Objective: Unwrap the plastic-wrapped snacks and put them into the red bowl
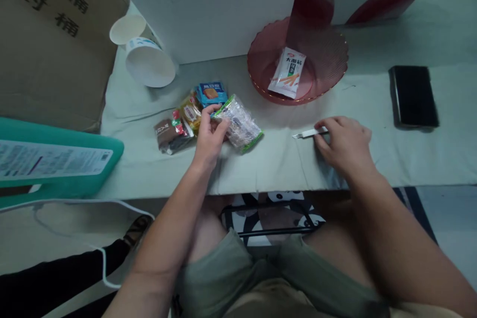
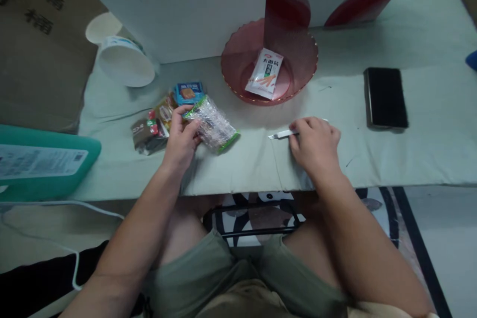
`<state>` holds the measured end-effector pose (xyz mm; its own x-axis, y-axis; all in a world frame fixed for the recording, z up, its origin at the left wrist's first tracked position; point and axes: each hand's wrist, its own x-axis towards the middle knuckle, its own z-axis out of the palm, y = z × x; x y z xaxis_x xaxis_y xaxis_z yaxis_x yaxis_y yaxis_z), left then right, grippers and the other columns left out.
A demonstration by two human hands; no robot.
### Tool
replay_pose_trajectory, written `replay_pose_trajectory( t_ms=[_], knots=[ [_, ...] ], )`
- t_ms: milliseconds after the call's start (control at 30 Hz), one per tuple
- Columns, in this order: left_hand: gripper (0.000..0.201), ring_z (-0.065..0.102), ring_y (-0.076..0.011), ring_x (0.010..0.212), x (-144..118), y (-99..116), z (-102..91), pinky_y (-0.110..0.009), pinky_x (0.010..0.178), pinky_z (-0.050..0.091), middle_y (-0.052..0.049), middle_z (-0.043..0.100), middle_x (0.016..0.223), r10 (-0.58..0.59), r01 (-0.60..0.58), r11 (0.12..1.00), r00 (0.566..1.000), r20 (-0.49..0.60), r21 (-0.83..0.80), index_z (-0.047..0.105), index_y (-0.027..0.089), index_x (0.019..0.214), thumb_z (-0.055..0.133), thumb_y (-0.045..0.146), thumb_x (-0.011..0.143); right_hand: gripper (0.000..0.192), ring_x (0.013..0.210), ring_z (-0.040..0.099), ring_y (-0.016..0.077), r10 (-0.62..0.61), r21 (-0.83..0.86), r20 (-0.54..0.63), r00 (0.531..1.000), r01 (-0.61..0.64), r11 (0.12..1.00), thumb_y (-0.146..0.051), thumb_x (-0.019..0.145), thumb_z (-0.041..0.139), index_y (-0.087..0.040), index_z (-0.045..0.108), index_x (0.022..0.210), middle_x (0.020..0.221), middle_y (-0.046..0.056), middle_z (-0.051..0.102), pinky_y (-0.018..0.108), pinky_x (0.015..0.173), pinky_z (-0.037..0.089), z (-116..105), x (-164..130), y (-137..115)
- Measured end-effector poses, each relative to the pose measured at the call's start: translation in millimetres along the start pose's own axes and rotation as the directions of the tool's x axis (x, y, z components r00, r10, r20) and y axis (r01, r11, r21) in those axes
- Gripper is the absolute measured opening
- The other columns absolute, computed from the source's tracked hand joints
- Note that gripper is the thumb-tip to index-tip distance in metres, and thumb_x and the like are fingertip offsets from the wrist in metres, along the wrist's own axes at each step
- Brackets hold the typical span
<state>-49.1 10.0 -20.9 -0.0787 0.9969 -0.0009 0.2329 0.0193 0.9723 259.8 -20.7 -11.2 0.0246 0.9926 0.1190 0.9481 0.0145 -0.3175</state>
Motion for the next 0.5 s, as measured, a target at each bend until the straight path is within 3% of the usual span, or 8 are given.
replay_pose_trajectory(
  t_ms=[167,267,367,500],
  knots=[
    [0.071,0.075,-0.0216,0.092,-5.7,-1.4,2.2,-0.036,0.082,0.062,-0.006,0.071,0.110,0.032,-0.036,0.999,0.994,0.103,0.028,0.035,0.030,0.131,0.078,0.035,0.075,0.015,0.093,0.061,0.0311,-0.053,0.059,0.037,0.998,0.051,0.997,-0.031,0.088,0.057,-0.023,0.070,0.092,0.090,0.012,0.069,0.048,0.086,0.039,0.1,1.9,-12.9],
    [0.059,0.075,-0.0195,0.090,-7.5,0.8,7.3,-0.036,0.082,0.063,-0.005,0.070,0.106,0.015,-0.016,1.000,0.996,0.086,0.005,0.035,0.029,0.127,0.071,0.028,0.080,0.025,0.082,0.063,0.0247,-0.124,0.353,0.101,0.987,0.081,0.932,-0.039,0.092,0.053,-0.022,0.069,0.104,0.091,0.009,0.070,0.040,0.078,0.045,-6.3,-2.6,-35.5],
    [0.052,0.075,-0.0184,0.090,-10.6,6.1,14.6,-0.034,0.081,0.063,-0.004,0.070,0.103,0.027,-0.025,0.999,0.998,0.057,-0.030,0.039,0.028,0.123,0.068,0.027,0.080,0.034,0.063,0.057,0.0166,-0.133,0.588,0.190,0.973,-0.004,0.809,-0.045,0.097,0.048,-0.022,0.068,0.113,0.074,0.002,0.066,0.030,0.064,0.043,-11.0,-10.4,-64.9],
    [0.055,0.075,-0.0172,0.083,-18.7,14.4,29.2,-0.032,0.077,0.063,-0.002,0.070,0.098,0.031,-0.026,0.998,0.996,0.085,-0.064,0.042,0.027,0.123,0.073,0.030,0.078,0.038,0.056,0.048,0.0125,-0.093,0.668,0.218,0.971,-0.079,0.740,-0.049,0.094,0.050,-0.020,0.067,0.077,0.060,-0.001,0.056,0.027,0.058,0.035,-10.5,-12.8,-92.2]
  ],
)
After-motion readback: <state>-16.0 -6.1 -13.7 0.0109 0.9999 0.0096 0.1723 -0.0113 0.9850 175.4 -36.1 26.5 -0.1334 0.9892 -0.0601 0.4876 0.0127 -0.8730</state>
